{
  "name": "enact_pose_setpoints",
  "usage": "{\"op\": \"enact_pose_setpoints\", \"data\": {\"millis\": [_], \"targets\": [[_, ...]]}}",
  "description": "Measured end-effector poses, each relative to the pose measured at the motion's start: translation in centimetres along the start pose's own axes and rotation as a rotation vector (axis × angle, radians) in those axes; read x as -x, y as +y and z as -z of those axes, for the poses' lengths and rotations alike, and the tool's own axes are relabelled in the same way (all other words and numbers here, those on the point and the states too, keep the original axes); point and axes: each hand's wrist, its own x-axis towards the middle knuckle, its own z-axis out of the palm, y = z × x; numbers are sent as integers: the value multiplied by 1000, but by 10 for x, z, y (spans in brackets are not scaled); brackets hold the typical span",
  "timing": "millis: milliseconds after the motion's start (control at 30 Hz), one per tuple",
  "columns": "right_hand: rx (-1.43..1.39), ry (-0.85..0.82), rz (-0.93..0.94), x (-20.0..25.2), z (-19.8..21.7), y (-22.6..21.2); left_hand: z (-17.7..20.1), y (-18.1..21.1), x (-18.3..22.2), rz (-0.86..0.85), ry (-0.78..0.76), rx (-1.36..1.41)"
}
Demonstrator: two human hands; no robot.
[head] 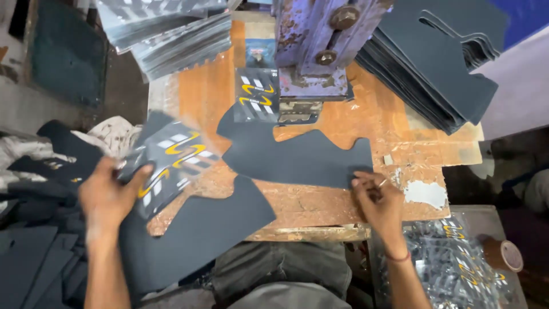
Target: Applying stickers and decorative components onto pre-cut footwear panels at an industrial assembly station.
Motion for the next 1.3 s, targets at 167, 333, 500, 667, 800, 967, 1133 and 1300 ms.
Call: {"op": "enact_pose_setpoints", "data": {"millis": [167, 333, 500, 667, 800, 967, 1133, 1300], "targets": [[13, -302, 382, 17, -6, -59, 74, 71, 47, -90, -26, 394], [-410, -399, 400, -4, -55, -129, 52, 155, 40, -432, -196, 524], [-189, -343, 196, -37, -87, -102, -26, 160, -3, -554, -244, 592], [399, -237, 571, -2, -77, -87, -28, 176, -18, -281, -540, 124], [67, -962, 857, 89, -48, -98, -22, 182, -13, -179, -623, 38], [-126, -545, -40, 86, 8, -43, -37, 156, 16, -453, -304, 261], [-196, -51, -234, 4, 66, 9, 72, -35, 13, 7, -431, 274], [-193, 42, -138, -21, 51, 59, 123, -389, 43, 135, -158, 16]]}}
